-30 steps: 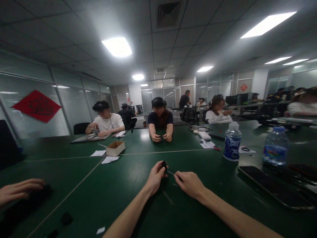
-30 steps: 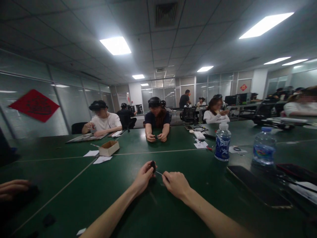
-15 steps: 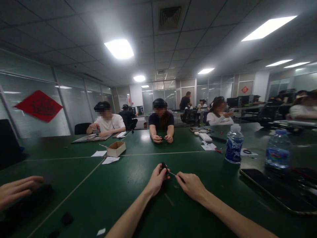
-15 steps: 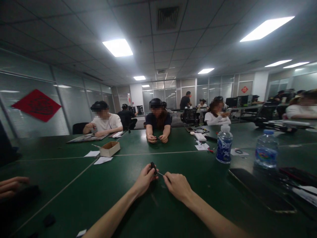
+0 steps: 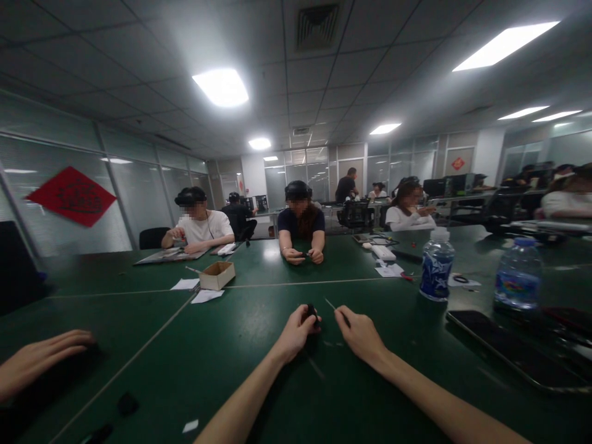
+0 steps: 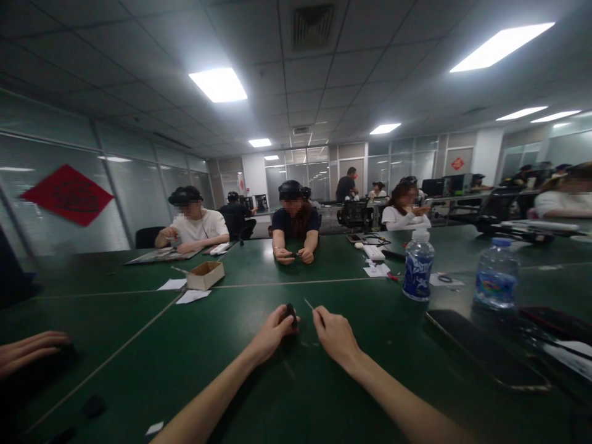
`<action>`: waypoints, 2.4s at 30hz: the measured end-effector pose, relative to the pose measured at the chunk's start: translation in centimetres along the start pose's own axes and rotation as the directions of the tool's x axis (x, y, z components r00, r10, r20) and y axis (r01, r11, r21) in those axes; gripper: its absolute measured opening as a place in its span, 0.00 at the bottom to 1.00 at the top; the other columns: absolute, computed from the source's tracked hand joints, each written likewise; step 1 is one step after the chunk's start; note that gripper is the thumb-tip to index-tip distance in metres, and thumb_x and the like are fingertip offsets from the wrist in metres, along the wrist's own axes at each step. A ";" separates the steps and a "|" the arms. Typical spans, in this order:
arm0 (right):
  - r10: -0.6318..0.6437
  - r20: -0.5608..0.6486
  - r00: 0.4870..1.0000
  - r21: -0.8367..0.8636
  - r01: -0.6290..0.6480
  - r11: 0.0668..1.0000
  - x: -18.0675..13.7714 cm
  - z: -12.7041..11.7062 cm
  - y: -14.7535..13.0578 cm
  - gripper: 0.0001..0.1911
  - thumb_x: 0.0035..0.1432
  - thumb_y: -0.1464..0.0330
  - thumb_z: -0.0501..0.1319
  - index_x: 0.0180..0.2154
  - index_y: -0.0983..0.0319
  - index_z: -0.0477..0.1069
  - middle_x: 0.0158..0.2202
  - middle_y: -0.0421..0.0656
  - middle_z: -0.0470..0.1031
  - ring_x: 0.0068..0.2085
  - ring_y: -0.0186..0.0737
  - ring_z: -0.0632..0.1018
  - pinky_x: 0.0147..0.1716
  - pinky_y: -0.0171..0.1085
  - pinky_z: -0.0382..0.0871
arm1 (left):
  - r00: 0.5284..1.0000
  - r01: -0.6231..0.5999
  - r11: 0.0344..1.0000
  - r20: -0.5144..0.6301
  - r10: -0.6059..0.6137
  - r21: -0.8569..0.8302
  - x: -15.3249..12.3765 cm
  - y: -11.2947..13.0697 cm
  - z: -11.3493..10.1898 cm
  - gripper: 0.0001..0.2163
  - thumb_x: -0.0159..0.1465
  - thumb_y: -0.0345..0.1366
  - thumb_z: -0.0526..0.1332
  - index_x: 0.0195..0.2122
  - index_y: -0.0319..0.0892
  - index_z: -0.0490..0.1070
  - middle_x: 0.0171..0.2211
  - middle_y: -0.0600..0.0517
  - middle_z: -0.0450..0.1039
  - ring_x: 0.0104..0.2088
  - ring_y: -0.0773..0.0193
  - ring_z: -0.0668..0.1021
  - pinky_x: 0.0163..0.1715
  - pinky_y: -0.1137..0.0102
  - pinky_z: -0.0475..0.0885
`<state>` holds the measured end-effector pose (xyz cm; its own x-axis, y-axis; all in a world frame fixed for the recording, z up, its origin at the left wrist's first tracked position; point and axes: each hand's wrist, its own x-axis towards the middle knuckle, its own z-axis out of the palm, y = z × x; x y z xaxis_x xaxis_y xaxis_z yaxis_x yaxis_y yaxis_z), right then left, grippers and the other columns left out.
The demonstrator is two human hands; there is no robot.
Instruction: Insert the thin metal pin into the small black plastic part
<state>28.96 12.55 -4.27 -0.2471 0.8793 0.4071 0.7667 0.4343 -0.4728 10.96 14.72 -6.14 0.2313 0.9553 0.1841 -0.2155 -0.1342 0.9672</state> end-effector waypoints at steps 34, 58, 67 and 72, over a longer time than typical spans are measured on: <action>-0.086 0.178 0.980 -0.228 0.127 0.965 -0.5 -0.7 -1.4 0.15 0.66 0.65 0.45 0.38 0.60 0.68 0.31 0.42 0.76 0.30 0.36 0.76 0.29 0.30 0.63 | 0.994 -0.015 0.995 -0.107 0.004 -0.097 0.4 -0.3 -0.2 0.23 0.50 0.49 0.67 0.40 0.39 0.66 0.36 0.47 0.70 0.35 0.64 0.72 0.33 0.71 0.69; -0.067 0.171 0.983 -0.181 0.098 0.979 -0.3 -0.7 -1.4 0.15 0.65 0.63 0.46 0.38 0.58 0.70 0.30 0.40 0.75 0.30 0.35 0.76 0.30 0.30 0.63 | 0.989 0.028 0.988 -0.142 -0.050 -0.149 0.3 0.1 0.0 0.14 0.57 0.35 0.62 0.44 0.39 0.69 0.40 0.46 0.66 0.35 0.64 0.72 0.30 0.72 0.70; -0.064 0.179 0.982 -0.244 0.107 0.964 -0.3 -0.7 -1.5 0.15 0.65 0.63 0.46 0.37 0.58 0.70 0.30 0.41 0.76 0.30 0.36 0.77 0.29 0.30 0.63 | 0.991 -0.025 0.986 -0.137 0.003 -0.163 0.6 -0.4 -0.4 0.20 0.54 0.37 0.65 0.48 0.42 0.67 0.41 0.46 0.67 0.36 0.64 0.72 0.31 0.72 0.71; -0.051 0.185 0.981 -0.226 0.093 0.970 -0.3 -0.9 -1.6 0.15 0.65 0.63 0.46 0.37 0.57 0.71 0.29 0.41 0.76 0.30 0.35 0.76 0.29 0.30 0.63 | 0.993 -0.064 0.994 -0.106 0.054 -0.090 0.4 -0.4 -0.5 0.20 0.54 0.40 0.65 0.48 0.45 0.68 0.43 0.46 0.67 0.39 0.61 0.72 0.33 0.71 0.71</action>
<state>28.30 11.36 -2.95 -0.3914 0.8769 0.2791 0.8542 0.4590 -0.2442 10.63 15.27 -6.52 0.1171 0.9693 0.2163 -0.3145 -0.1704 0.9338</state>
